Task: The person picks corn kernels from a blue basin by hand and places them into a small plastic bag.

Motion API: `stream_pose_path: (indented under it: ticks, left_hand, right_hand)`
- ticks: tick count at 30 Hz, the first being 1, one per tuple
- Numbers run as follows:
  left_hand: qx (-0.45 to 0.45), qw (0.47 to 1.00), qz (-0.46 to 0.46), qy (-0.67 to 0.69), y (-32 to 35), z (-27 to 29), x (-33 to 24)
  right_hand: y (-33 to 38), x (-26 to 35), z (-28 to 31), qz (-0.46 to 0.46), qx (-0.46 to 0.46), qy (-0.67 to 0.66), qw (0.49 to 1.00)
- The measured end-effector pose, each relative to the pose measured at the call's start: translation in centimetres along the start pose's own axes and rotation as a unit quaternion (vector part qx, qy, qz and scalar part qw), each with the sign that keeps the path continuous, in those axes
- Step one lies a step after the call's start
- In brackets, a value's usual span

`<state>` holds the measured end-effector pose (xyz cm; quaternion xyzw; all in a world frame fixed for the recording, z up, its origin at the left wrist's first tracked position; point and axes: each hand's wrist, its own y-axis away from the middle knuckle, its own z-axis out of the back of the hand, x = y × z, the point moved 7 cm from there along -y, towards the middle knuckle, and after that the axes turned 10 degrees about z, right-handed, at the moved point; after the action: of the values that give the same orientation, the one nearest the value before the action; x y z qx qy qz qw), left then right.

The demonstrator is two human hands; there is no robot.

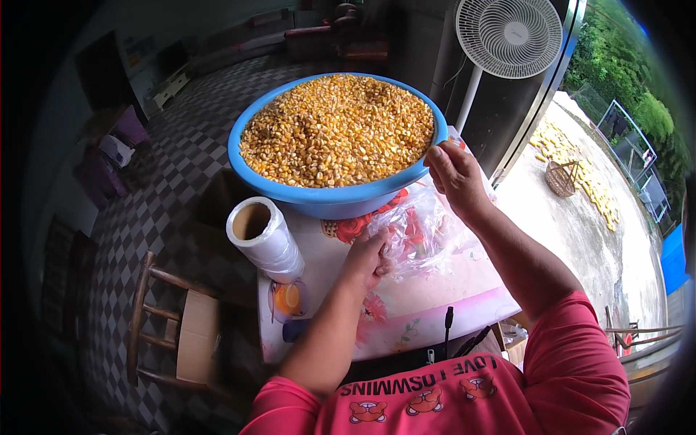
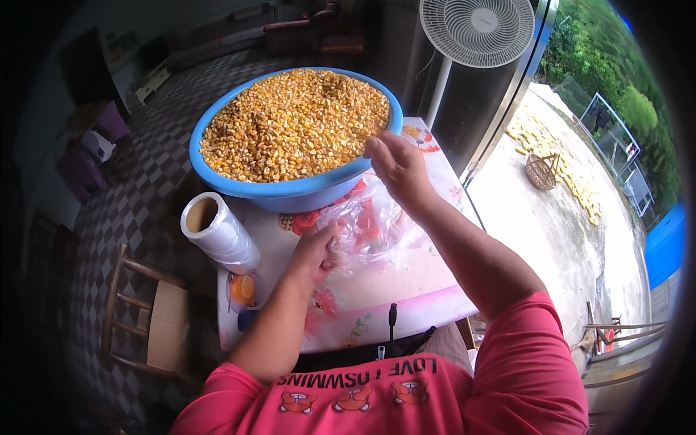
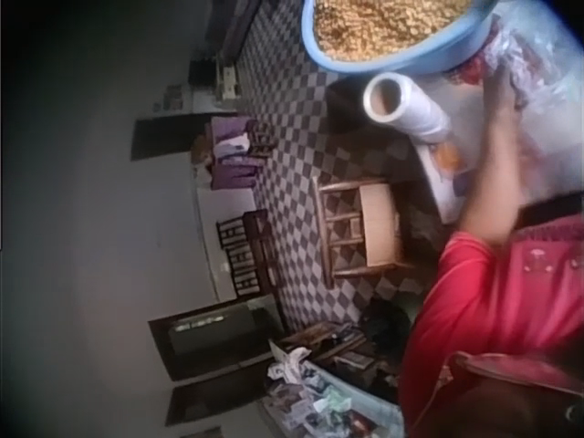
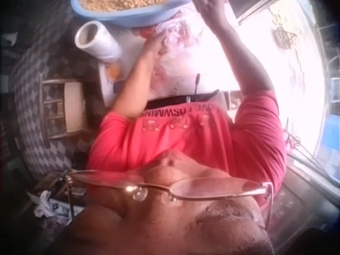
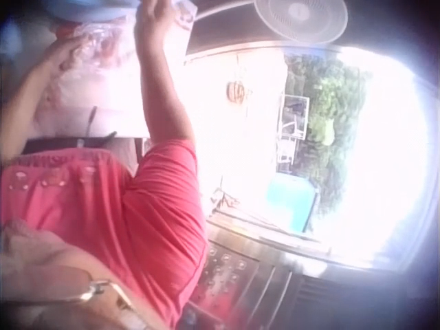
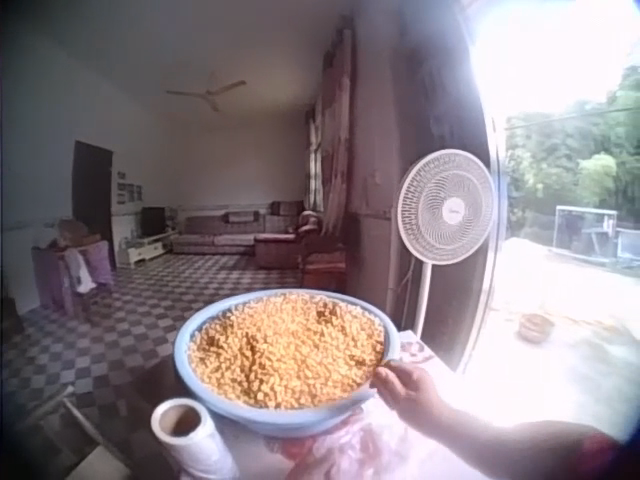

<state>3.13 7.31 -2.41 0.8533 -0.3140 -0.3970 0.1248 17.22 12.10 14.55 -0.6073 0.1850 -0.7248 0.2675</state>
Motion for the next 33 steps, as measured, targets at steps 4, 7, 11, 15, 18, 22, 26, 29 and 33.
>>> stream_pose_path:
  ticks: [4,7,11,15,18,22,26,29,33]
  left_hand:
    - [0.049,0.998,-0.026,-0.010,-0.9,-1.3,0.3]
    - [0.025,1.000,0.010,0.002,-0.4,-1.2,0.1]
    - [0.021,1.000,0.014,0.006,-0.6,-0.4,0.3]
    - [0.013,1.000,0.025,0.009,-0.3,-0.5,0.2]
    - [0.012,1.000,0.000,0.011,-0.6,-0.7,0.4]
    - [0.014,1.000,0.024,-0.008,-0.3,0.2,0.6]
    - [-0.046,0.998,0.041,-0.019,-0.5,0.0,0.8]
    - [0.003,1.000,0.025,-0.008,-0.4,-0.3,0.3]
    - [-0.010,0.998,0.051,-0.019,-0.2,-0.6,0.5]
  right_hand:
    - [5.3,-4.2,-0.7,0.043,0.059,0.151,0.986]
    - [8.0,-6.4,-1.8,-0.018,0.129,0.252,0.959]
    - [8.9,-6.2,-2.3,0.071,0.176,0.348,0.918]
    - [8.8,-4.1,-1.3,0.135,0.142,0.326,0.925]
    - [6.8,-0.6,-0.8,0.115,0.096,0.235,0.960]
    - [0.3,3.7,-2.1,0.185,0.116,0.257,0.942]
    - [-5.0,-0.3,-3.7,0.160,0.163,0.356,0.906]
    - [-6.7,-2.3,-6.7,0.077,0.334,0.347,0.873]
    - [-6.6,-2.0,-7.7,0.045,0.361,0.402,0.840]
